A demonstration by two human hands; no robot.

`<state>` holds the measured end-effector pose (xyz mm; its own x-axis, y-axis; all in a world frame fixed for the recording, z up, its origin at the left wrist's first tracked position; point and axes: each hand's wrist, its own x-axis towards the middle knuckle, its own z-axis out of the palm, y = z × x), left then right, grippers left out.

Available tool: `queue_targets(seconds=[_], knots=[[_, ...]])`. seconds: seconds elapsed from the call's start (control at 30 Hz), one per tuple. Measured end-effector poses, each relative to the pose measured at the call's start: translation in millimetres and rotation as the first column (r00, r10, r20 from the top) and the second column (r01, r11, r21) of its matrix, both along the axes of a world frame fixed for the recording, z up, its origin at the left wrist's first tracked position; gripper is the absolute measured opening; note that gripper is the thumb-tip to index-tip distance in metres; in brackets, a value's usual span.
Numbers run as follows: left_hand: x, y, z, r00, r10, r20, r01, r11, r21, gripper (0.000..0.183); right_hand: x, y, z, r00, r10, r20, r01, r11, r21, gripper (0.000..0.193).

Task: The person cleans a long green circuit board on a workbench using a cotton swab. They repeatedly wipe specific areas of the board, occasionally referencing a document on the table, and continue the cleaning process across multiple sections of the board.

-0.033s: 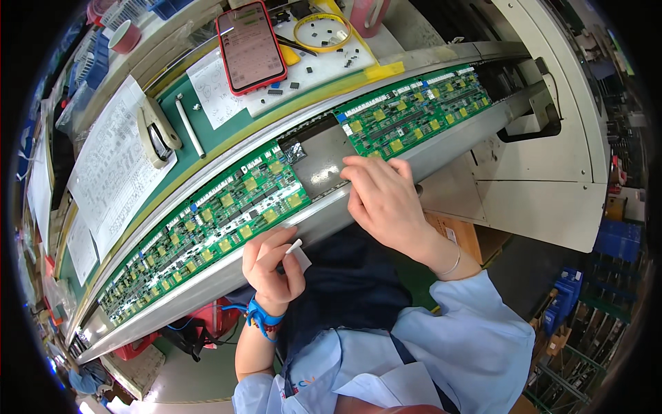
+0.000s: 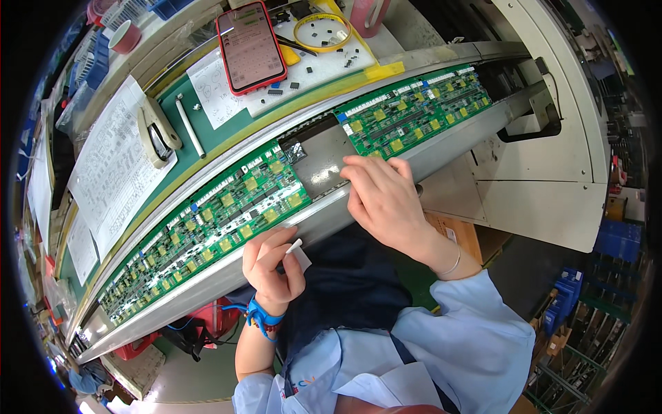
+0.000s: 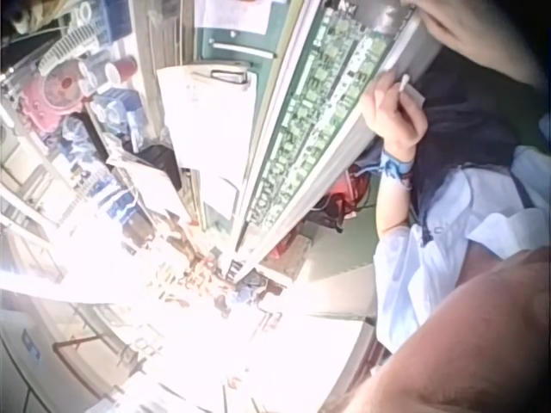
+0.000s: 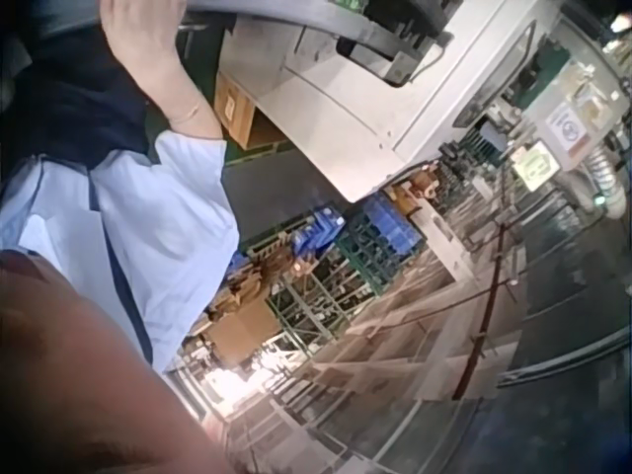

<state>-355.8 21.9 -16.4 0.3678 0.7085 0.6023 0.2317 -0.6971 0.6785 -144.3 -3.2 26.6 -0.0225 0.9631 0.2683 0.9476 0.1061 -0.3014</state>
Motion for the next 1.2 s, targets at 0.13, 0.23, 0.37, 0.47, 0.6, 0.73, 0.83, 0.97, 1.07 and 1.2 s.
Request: queue_targets(seconds=[0.13, 0.23, 0.37, 0.47, 0.6, 0.73, 0.83, 0.97, 1.07, 1.2], knots=[[-2, -3, -2, 1.0, -0.014, 0.021, 0.015, 0.999, -0.05, 0.005, 7, 0, -2, 0.995, 0.016, 0.1, -0.013, 0.999, -0.03, 0.027], [-2, 1, 1, 1.0, -0.002, -0.013, 0.002, 1.0, 0.01, 0.012, 18, 2, 2, 0.99, -0.017, 0.142, 0.019, 1.0, -0.016, 0.023], [-2, 3, 1, 1.0, 0.013, -0.003, -0.013, 0.999, 0.052, 0.016, 40, 5, 4, 0.97, -0.09, 0.224, 0.092, 0.996, 0.001, 0.021], [-3, 3, 0, 1.0, 0.019, 0.007, -0.02, 0.998, 0.061, 0.016, 63, 8, 3, 0.942, -0.137, 0.305, 0.134, 0.99, 0.03, 0.022], [-2, 3, 0, 0.999, 0.019, 0.03, -0.021, 0.998, 0.066, 0.015, 96, 12, 7, 0.9, -0.196, 0.388, 0.196, 0.98, 0.04, 0.025], [-4, 2, -1, 0.999, 0.022, 0.042, -0.025, 0.998, 0.066, 0.015, 133, 16, 5, 0.864, -0.281, 0.417, 0.28, 0.958, 0.064, 0.027], [-5, 1, -1, 0.998, 0.009, 0.064, -0.01, 1.0, 0.02, 0.014, 170, 17, 1, 0.815, -0.353, 0.459, 0.345, 0.933, 0.105, 0.032], [-8, 1, 9, 0.998, 0.009, 0.066, -0.004, 0.997, -0.074, 0.014, 210, 23, 1, 0.722, -0.45, 0.524, 0.491, 0.869, 0.07, 0.039], [-5, -4, 19, 0.995, 0.034, 0.091, -0.016, 0.982, -0.189, 0.012, 250, 22, -3, 0.669, -0.505, 0.546, 0.563, 0.823, 0.071, 0.044], [-5, -16, 19, 0.967, 0.102, 0.235, 0.012, 0.898, -0.439, 0.009, 284, 23, -3, 0.642, -0.57, 0.512, 0.627, 0.775, 0.077, 0.046]])
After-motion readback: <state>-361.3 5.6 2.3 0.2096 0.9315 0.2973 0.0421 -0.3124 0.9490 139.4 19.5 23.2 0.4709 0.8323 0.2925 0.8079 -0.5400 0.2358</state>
